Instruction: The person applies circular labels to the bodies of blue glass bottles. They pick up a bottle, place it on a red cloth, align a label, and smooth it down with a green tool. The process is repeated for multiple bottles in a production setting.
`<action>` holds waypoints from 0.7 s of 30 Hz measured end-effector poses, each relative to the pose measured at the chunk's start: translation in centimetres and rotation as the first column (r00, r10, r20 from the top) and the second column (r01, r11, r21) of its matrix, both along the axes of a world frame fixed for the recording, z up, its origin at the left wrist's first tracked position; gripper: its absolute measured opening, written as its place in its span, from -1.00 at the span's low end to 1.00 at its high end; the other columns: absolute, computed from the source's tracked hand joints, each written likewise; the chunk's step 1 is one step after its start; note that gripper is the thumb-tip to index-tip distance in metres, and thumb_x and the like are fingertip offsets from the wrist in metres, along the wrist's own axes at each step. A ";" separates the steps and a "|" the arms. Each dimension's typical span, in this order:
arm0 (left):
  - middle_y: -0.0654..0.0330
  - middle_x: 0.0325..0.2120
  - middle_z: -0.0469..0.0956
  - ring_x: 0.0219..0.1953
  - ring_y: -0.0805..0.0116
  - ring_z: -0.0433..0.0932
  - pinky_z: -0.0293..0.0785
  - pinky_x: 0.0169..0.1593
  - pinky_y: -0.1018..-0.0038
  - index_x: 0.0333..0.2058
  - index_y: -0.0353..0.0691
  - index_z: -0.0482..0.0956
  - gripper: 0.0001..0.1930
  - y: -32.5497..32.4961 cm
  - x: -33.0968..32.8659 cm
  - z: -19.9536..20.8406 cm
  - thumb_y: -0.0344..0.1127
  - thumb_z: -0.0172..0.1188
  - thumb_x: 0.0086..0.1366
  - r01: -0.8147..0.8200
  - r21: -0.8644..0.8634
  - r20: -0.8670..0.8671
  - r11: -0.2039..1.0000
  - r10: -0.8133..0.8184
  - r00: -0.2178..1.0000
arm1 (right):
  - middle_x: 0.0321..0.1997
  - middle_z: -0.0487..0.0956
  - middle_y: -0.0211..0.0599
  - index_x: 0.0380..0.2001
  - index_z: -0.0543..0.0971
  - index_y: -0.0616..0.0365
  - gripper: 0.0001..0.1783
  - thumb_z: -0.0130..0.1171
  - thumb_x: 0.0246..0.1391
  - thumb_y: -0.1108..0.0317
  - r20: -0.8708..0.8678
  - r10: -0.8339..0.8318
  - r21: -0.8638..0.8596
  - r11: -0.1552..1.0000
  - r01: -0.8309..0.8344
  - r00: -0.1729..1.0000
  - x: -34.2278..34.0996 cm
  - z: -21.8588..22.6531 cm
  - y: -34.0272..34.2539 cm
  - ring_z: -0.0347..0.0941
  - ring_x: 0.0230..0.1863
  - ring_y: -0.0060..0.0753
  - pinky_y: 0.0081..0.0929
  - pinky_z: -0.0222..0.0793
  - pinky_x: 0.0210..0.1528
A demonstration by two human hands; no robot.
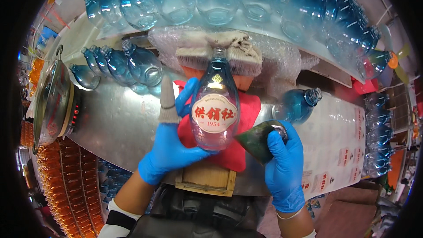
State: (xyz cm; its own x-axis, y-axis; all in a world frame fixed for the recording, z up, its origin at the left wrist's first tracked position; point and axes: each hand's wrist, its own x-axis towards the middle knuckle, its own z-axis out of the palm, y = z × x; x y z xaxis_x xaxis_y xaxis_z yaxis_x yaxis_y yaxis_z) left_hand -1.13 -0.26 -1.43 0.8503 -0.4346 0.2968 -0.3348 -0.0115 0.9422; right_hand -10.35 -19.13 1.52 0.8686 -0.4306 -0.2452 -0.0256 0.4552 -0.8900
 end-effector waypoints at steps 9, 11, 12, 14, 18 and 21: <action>0.03 0.03 0.29 0.05 0.27 0.34 0.31 0.09 0.37 0.25 -0.36 -0.20 0.11 0.0 0.4 1.0 -0.33 0.44 -0.15 0.068 0.078 -0.038 0.995 -0.065 0.997 | -0.29 0.55 -0.33 -0.24 0.51 0.20 -0.69 0.26 -0.14 0.50 0.114 -0.071 -0.491 0.863 0.119 0.991 -0.2 1.2 -0.5 0.45 -0.28 -0.48 -0.52 0.38 -0.13; 0.02 0.00 0.33 0.03 0.27 0.36 0.33 0.08 0.38 0.21 -0.36 -0.05 0.02 -0.2 0.3 1.3 -0.35 0.44 -0.16 0.066 0.049 -0.012 0.997 -0.066 0.998 | -0.26 0.55 -0.39 -0.26 0.56 0.11 -0.65 0.28 -0.24 0.50 0.272 0.216 -0.847 0.516 0.127 0.938 0.8 2.4 -0.8 0.45 -0.27 -0.46 -0.51 0.37 -0.14; 0.02 -0.02 0.35 0.01 0.27 0.38 0.34 0.07 0.39 0.19 -0.36 0.02 -0.03 -0.3 0.3 1.2 -0.35 0.44 -0.17 0.068 0.033 0.001 0.997 -0.068 0.998 | -0.25 0.56 -0.42 -0.27 0.58 0.07 -0.63 0.28 -0.30 0.50 0.281 0.374 -0.941 0.287 0.178 0.884 1.2 2.9 -1.0 0.45 -0.26 -0.46 -0.51 0.37 -0.14; 0.02 -0.05 0.38 -0.01 0.28 0.40 0.35 0.06 0.40 0.14 -0.34 0.13 -0.11 -0.4 0.2 0.7 -0.35 0.44 -0.18 0.045 -0.050 -0.077 0.998 -0.049 0.996 | -0.21 0.55 -0.45 -0.31 0.60 -0.03 -0.67 0.31 -0.30 0.40 0.217 0.523 -0.969 0.012 0.247 0.824 1.7 3.6 -0.7 0.43 -0.25 -0.47 -0.48 0.34 -0.18; 0.02 -0.02 0.36 0.03 0.26 0.37 0.32 0.09 0.35 0.16 -0.34 0.07 -0.06 -0.1 0.2 0.5 -0.33 0.45 -0.19 0.038 0.027 -0.050 0.999 -0.037 0.998 | -0.18 0.55 -0.61 -0.32 0.62 -0.19 -0.59 0.22 -0.41 0.40 0.071 0.712 -0.938 -0.191 0.290 0.699 0.4 2.5 -0.7 0.41 -0.19 -0.52 -0.48 0.33 -0.26; 0.01 0.07 0.28 0.11 0.22 0.30 0.23 0.15 0.28 0.22 -0.37 -0.08 0.06 0.6 0.7 0.0 -0.28 0.46 -0.18 0.103 0.156 0.022 0.982 -0.108 0.994 | -0.26 0.55 -0.53 -0.33 0.60 -0.05 -0.60 0.30 -0.42 0.43 0.011 0.708 -0.998 -0.031 0.047 0.706 0.3 1.2 -2.8 0.44 -0.27 -0.46 -0.48 0.36 -0.23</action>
State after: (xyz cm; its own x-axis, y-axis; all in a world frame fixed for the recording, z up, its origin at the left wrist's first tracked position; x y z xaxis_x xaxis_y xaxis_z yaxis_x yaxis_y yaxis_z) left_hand -0.47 0.38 -1.44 0.7890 -0.5638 0.2441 -0.3701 -0.1192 0.9213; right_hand -10.06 -21.89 2.76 0.7662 0.4555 0.4533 0.6323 -0.6601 -0.4055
